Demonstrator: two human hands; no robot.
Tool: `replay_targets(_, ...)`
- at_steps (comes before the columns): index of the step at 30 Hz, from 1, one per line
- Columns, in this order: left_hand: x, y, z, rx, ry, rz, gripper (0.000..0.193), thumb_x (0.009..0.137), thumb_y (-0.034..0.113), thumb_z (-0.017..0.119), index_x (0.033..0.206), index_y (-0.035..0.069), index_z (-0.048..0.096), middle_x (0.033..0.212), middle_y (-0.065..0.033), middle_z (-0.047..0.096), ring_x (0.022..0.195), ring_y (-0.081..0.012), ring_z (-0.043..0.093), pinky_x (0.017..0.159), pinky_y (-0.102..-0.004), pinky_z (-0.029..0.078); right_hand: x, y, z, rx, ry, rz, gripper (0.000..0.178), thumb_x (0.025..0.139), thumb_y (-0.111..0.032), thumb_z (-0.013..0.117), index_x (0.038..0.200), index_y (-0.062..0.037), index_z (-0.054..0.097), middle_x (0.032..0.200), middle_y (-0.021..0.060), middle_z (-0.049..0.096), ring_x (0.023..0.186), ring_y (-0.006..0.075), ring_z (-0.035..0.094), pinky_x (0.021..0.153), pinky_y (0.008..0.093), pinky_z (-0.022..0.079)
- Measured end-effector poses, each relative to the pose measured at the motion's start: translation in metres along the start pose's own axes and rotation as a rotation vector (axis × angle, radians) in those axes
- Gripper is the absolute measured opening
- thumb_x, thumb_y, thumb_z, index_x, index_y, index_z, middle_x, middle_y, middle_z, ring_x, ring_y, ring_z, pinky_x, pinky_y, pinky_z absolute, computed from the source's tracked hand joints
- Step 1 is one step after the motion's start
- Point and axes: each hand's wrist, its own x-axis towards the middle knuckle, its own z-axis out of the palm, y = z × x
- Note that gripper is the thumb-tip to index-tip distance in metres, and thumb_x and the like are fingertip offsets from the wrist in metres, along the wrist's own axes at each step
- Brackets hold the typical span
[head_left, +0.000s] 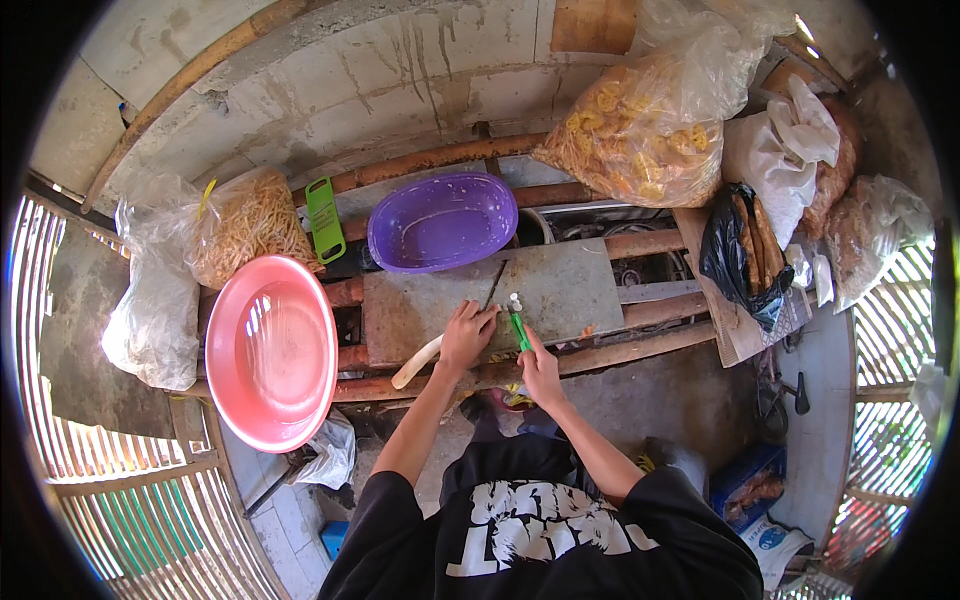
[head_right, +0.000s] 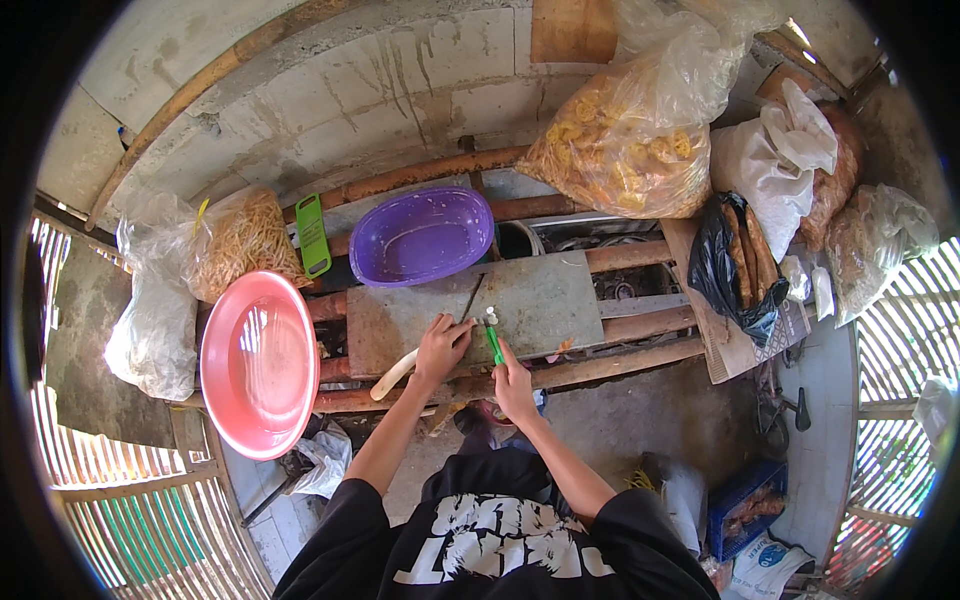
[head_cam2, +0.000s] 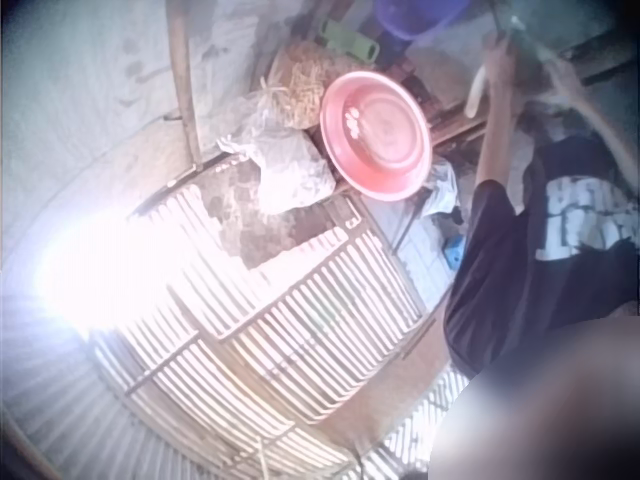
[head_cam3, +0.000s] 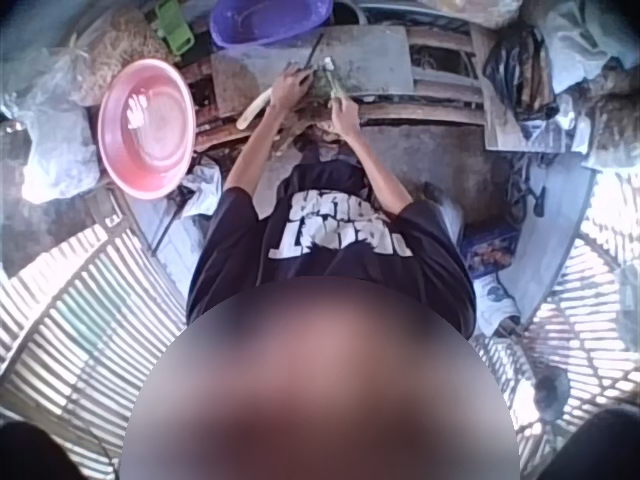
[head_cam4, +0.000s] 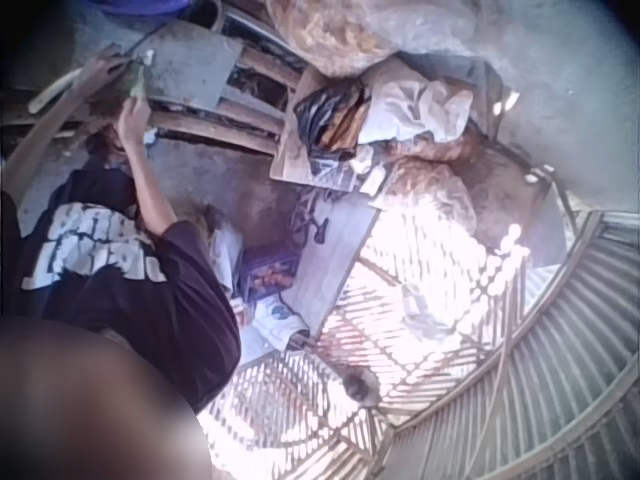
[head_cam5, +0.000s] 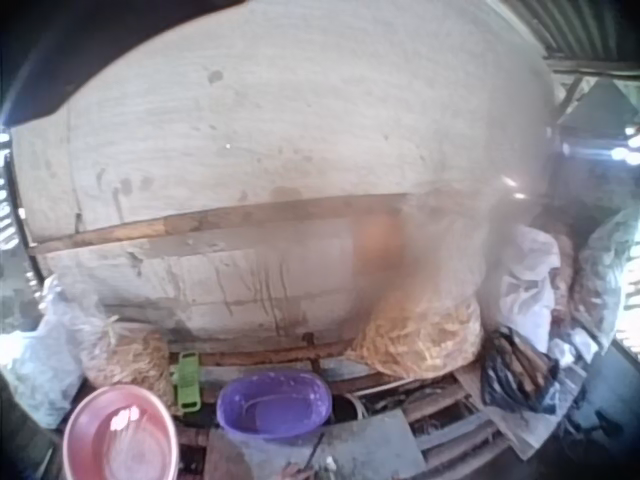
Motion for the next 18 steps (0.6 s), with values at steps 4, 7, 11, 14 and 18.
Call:
replay_targets(4, 0.000, 0.001, -0.002, 0.007, -0.003, 0.004, 0.020, 0.068, 0.005, 0.058, 0.089, 0.004, 0.061, 0.070, -0.0096, 0.046, 0.070, -0.0262, 0.047, 0.062, -0.0358, 0.042, -0.001, 0.000, 0.003, -0.111, 0.035, -0.295, 0.043, 0.080, -0.005, 0.036, 0.123, -0.0009, 0.036, 0.083, 0.0253, 0.053, 0.074, 0.0370, 0.054, 0.064, 0.0434, 0.042)
replay_targets(7, 0.000, 0.001, -0.003, -0.005, -0.016, 0.003, 0.021, 0.068, 0.005, 0.058, 0.089, 0.004, 0.061, 0.070, -0.0094, 0.046, 0.071, -0.0260, 0.048, 0.062, -0.0359, 0.042, -0.004, 0.001, 0.008, -0.265, 0.044, -0.291, 0.046, 0.080, -0.007, 0.038, 0.126, -0.0031, 0.031, 0.086, 0.0240, 0.052, 0.073, 0.0374, 0.053, 0.064, 0.0453, 0.043)
replay_targets(11, -0.001, 0.000, -0.002, -0.009, -0.027, -0.006, 0.022, 0.067, 0.005, 0.059, 0.089, 0.004, 0.060, 0.070, -0.0093, 0.046, 0.072, -0.0260, 0.048, 0.062, -0.0359, 0.042, -0.011, -0.008, 0.012, -0.411, 0.018, -0.210, 0.051, 0.081, -0.011, 0.039, 0.129, -0.0062, 0.025, 0.092, 0.0231, 0.050, 0.073, 0.0393, 0.053, 0.064, 0.0470, 0.043)
replay_targets(14, -0.001, -0.002, 0.000, -0.001, -0.020, 0.003, 0.021, 0.067, 0.005, 0.059, 0.088, 0.003, 0.060, 0.070, -0.0092, 0.046, 0.072, -0.0260, 0.048, 0.062, -0.0359, 0.042, -0.013, -0.008, 0.014, -0.446, 0.036, -0.258, 0.052, 0.080, -0.010, 0.039, 0.130, -0.0068, 0.023, 0.091, 0.0225, 0.049, 0.073, 0.0392, 0.052, 0.063, 0.0465, 0.043)
replay_targets(18, -0.001, -0.003, 0.001, 0.003, 0.000, 0.016, 0.019, 0.067, 0.005, 0.059, 0.086, 0.003, 0.060, 0.070, -0.0092, 0.046, 0.072, -0.0261, 0.048, 0.062, -0.0357, 0.042, -0.014, -0.014, 0.013, -0.470, 0.039, -0.254, 0.051, 0.080, -0.008, 0.039, 0.129, -0.0054, 0.026, 0.088, 0.0228, 0.049, 0.074, 0.0387, 0.051, 0.063, 0.0456, 0.043)
